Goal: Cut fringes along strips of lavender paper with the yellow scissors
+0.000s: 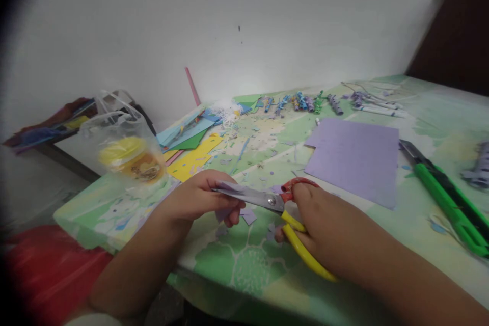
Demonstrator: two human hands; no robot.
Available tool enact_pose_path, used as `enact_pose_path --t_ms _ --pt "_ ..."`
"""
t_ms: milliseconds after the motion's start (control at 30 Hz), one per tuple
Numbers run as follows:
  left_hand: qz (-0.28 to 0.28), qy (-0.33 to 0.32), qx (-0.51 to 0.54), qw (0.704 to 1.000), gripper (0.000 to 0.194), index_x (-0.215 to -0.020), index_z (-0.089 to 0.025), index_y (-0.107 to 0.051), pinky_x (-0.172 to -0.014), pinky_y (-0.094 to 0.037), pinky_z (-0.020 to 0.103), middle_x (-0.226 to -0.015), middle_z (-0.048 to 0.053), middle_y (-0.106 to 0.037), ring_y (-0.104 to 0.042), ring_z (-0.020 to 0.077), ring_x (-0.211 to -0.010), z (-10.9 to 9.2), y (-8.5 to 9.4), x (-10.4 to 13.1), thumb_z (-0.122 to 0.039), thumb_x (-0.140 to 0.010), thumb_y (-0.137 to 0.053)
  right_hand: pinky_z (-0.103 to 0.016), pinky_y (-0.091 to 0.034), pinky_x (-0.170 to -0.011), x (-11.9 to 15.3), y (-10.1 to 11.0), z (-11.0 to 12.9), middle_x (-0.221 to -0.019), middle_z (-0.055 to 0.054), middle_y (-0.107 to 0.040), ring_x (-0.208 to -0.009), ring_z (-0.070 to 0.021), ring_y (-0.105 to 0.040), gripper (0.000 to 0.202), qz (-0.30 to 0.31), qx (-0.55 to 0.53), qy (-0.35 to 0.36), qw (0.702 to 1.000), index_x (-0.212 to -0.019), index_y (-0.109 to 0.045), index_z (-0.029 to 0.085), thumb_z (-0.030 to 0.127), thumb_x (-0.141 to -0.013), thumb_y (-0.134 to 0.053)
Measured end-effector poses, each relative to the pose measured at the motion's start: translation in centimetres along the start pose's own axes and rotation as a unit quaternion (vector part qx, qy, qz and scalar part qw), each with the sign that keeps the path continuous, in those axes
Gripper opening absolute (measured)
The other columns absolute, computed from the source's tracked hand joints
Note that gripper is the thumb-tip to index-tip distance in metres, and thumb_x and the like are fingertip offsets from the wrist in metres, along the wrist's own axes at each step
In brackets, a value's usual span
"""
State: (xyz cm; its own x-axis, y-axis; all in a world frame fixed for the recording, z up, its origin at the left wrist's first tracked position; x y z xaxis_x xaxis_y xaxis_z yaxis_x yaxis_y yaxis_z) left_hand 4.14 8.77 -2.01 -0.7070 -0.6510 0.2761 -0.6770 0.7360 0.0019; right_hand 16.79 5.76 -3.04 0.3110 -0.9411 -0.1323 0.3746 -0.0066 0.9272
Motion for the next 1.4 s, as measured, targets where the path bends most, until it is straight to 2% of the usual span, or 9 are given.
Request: enact_pose_path --t_ms 167,300,600,700,900,1033,1167,1300,1400 --pt "-0.005 0.011 0.020 1.000 0.012 -0.072 -0.012 -0.066 -0.055 -0.048 0.019 -0.064 0.002 -0.068 -0.063 0.0094 -0.058 0.4 0.4 -0.6 -0.022 -0.068 -0.071 -0.040 -0.052 -0.070 -0.4 0.3 -0.5 -0.094 -0.012 -0.065 -0.081 -0.0270 -0.065 0.031 0.002 -0.007 -0.019 1.000 -0.097 -0.052 0.021 0.048 -0.081 -0.046" --pt "0.008 -0.008 0.007 1.000 0.016 -0.075 -0.011 -0.066 -0.057 -0.049 0.021 -0.065 0.003 -0.069 -0.063 0.0096 -0.057 0.3 0.5 -0.9 -0.024 -0.069 -0.072 -0.038 -0.051 -0.072 -0.5 1.0 -0.8 -0.096 -0.012 -0.066 -0.083 -0.0270 -0.066 0.031 -0.021 -0.013 -0.029 0.999 -0.097 -0.052 0.021 0.047 -0.081 -0.046" --pt "-0.002 -0.020 0.014 1.000 0.036 -0.097 -0.014 -0.062 -0.050 -0.048 0.020 -0.062 0.001 -0.067 -0.061 0.0091 -0.049 0.7 0.5 -1.0 -0.040 -0.073 -0.068 -0.035 -0.050 -0.071 -0.6 0.7 -1.6 -0.097 -0.009 -0.067 -0.083 -0.0249 -0.065 0.031 0.006 -0.024 -0.061 0.998 -0.099 -0.052 0.022 0.047 -0.081 -0.049" --pt "-0.026 -0.043 0.013 0.999 0.033 -0.093 -0.014 -0.063 -0.052 -0.048 0.021 -0.064 0.001 -0.066 -0.062 0.0100 -0.052 0.1 0.9 -1.1 -0.038 -0.072 -0.069 -0.034 -0.049 -0.070 -0.4 0.9 -1.9 -0.097 -0.008 -0.067 -0.082 -0.0244 -0.064 0.030 0.001 -0.037 -0.061 0.997 -0.099 -0.052 0.023 0.047 -0.081 -0.053" --pt "-0.074 -0.086 -0.018 0.993 0.019 -0.070 -0.013 -0.062 -0.055 -0.046 0.020 -0.064 0.000 -0.063 -0.060 0.0081 -0.056 -1.2 1.6 -0.9 -0.031 -0.076 -0.063 -0.037 -0.050 -0.070 -0.4 1.3 -2.1 -0.099 -0.008 -0.066 -0.083 -0.0262 -0.063 0.034 0.004 -0.049 -0.072 0.996 -0.100 -0.055 0.024 0.049 -0.078 -0.057" --pt "-0.034 -0.053 -0.015 0.998 0.022 -0.066 -0.013 -0.058 -0.053 -0.046 0.018 -0.060 -0.001 -0.061 -0.060 0.0070 -0.053 -0.4 0.7 -1.0 -0.031 -0.078 -0.062 -0.036 -0.049 -0.069 -0.4 0.7 -1.5 -0.095 -0.006 -0.067 -0.079 -0.0249 -0.063 0.032 0.039 -0.075 -0.057 0.995 -0.097 -0.055 0.024 0.050 -0.078 -0.055" --pt "-0.010 -0.034 0.018 0.999 0.020 -0.080 -0.015 -0.057 -0.052 -0.049 0.020 -0.066 -0.001 -0.066 -0.062 0.0083 -0.051 0.3 0.2 -0.9 -0.031 -0.075 -0.066 -0.033 -0.049 -0.066 -0.3 -0.2 -1.1 -0.092 -0.004 -0.067 -0.077 -0.0233 -0.062 0.028 0.087 -0.114 -0.031 0.989 -0.098 -0.054 0.025 0.048 -0.081 -0.053" --pt "0.019 -0.013 0.045 0.999 0.024 -0.084 -0.016 -0.055 -0.053 -0.052 0.023 -0.073 0.001 -0.070 -0.065 0.0112 -0.055 0.9 -0.3 -0.8 -0.026 -0.070 -0.071 -0.035 -0.048 -0.070 -0.1 -0.2 -1.4 -0.093 -0.004 -0.067 -0.079 -0.0239 -0.062 0.028 0.084 -0.114 -0.039 0.989 -0.098 -0.055 0.025 0.047 -0.081 -0.054" --pt "0.010 -0.004 0.041 0.999 0.019 -0.078 -0.014 -0.057 -0.056 -0.053 0.023 -0.072 0.002 -0.069 -0.066 0.0109 -0.058 1.0 -0.3 -0.9 -0.022 -0.068 -0.071 -0.034 -0.048 -0.068 -0.1 0.0 -1.5 -0.092 -0.004 -0.067 -0.077 -0.0236 -0.062 0.029 0.072 -0.100 -0.049 0.991 -0.097 -0.056 0.025 0.047 -0.079 -0.056"
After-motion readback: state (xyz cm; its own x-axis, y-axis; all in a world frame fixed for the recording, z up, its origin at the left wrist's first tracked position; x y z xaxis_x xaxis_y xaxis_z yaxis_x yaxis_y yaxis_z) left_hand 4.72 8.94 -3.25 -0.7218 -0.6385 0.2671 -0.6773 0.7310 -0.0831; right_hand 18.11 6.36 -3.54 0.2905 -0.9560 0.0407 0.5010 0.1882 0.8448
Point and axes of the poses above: each hand's wrist, its own x-axis away from the middle knuckle, its own y-axis out of the back of the hand, z = x × y, the point moved 10 cm from there along -x, towards the middle knuckle
